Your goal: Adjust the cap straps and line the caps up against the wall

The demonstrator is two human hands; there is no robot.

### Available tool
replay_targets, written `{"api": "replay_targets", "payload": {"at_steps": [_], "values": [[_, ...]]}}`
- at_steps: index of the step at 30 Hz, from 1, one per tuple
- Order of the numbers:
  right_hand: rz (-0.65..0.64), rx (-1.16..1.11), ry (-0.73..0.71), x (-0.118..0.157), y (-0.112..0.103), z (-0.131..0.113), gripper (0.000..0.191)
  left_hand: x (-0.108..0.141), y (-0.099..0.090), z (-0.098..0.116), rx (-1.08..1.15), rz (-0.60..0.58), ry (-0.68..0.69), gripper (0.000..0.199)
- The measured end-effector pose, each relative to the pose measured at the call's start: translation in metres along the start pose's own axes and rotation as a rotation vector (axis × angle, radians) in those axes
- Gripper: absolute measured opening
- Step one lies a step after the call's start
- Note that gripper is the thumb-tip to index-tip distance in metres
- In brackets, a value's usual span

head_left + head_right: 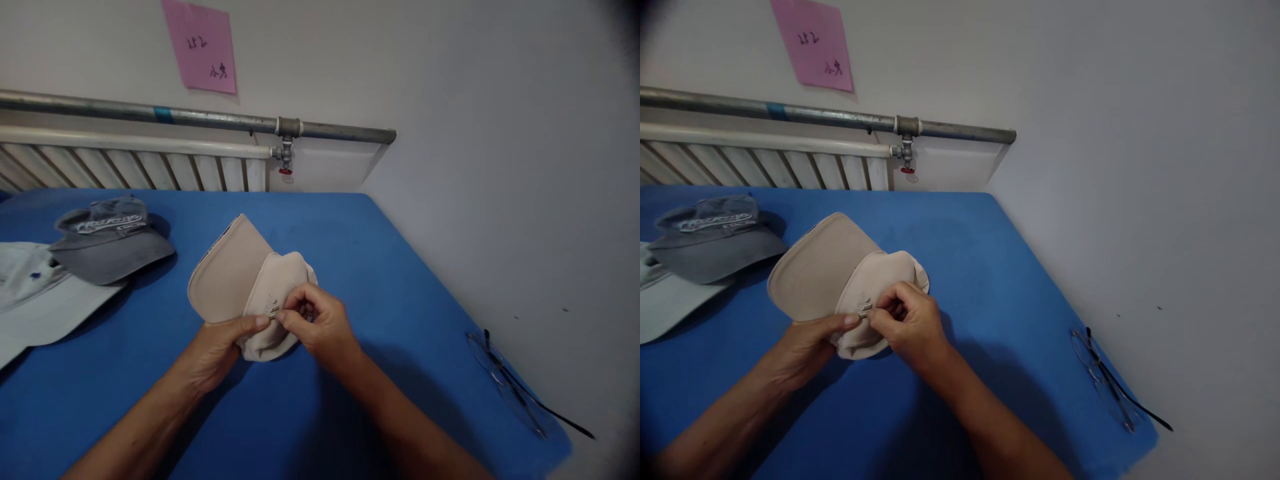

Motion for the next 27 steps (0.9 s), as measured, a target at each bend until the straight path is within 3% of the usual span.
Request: {"api": "replay_targets", "payload": {"at_steps": [11,16,27], "values": [[-0.021,-0.101,0.067,-0.0025,0.0002,0.0081,0.013,-0.0004,-0.0009,0.0004,-0.045,-0.008,0.006,0.057],[0.013,-0.03,0.052,-0.0026,0.0005,0.0066,0.023,0.0014,0.0005,0.0003,-0.091,-0.038,0.04,0.054],[0.009,-0.043,0.07,-0.003,0.0004,0.0082,0.019,0.0001,-0.0035,-0.0004,-0.143,-0.058,0.053,0.059]]}}
Point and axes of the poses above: each hand's wrist, its own x-axis away from the middle knuckle, its own y-axis out of the palm, z = x × y, the point moved 5 cm from there along -x, towards the middle knuckle, and after that the axes turned 9 degrees about -z, right-handed, at the moved point
